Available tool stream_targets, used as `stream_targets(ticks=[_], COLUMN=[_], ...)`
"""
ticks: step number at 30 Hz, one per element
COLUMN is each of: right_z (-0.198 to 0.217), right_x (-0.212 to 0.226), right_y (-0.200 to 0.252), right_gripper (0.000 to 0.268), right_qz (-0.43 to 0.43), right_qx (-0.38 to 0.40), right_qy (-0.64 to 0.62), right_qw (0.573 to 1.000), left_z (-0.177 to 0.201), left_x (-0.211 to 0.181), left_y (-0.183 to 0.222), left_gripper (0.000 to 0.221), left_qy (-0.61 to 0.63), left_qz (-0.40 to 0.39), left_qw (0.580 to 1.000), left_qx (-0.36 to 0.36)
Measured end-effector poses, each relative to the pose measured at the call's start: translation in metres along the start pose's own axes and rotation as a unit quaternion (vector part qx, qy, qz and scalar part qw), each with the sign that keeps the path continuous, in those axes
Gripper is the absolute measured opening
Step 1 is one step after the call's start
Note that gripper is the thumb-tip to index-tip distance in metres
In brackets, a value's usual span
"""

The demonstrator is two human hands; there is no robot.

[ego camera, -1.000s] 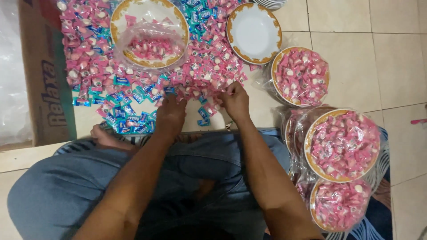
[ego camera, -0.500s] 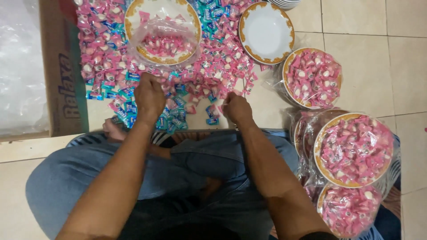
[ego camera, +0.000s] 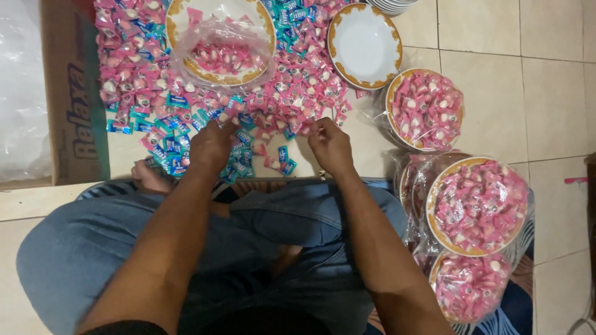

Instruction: A person sitting on the floor sorts through a pile of wrapped candies and arranges them onto decorative plates.

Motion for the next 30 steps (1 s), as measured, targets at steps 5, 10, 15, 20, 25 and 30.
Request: stream_targets(ticks=[5,10,15,20,25,30], right_z=[-0.040,-0.088,-0.094,-0.063,-0.044,-0.024], right_x=[0.013,0.012,-0.002,0.050,0.147,0.195], right_y=[0.011,0.012,0.003,-0.014,-0.034,-0.064], right_gripper=[0.030,0.036,0.034,0.041,0.019,0.088], right_qz=[0.138,0.234,0.198,-0.011,-0.122,-0.155], right_qx=[0.062,0.179,0.182,0.155,0.109,0.185], right_qy=[0.135,0.335,0.247,-0.148,-0.435,-0.575], right_qw=[0.979,0.895,0.931,0.977,0.886,0.782], left_z=[0.051,0.081,0.119,0.088,0.154,0.223], left_x=[-0.031,-0.053,-0.082,-0.057,-0.097,-0.135], left_y=[0.006,0.016,0.025,-0.030,-0.055,-0.051], left_gripper=[0.020,0.018,0.023,0.024,0.047,0.066], left_qy=[0.009,0.131,0.410,0.614,0.672,0.546], left_qz=[0.050,0.146,0.284,0.310,0.299,0.195], left_qw=[0.999,0.980,0.866,0.710,0.659,0.811], left_qx=[-0.008,-0.014,-0.032,-0.148,-0.158,-0.083])
Point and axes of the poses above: each hand's wrist, its own y-axis away from the middle knuckle, its own z-axis out of the back of the hand, x = y × z, the point moved 1 cm from there along -y, towards the middle knuckle, and after that the axes turned 6 degrees about y, right-handed, at the moved point
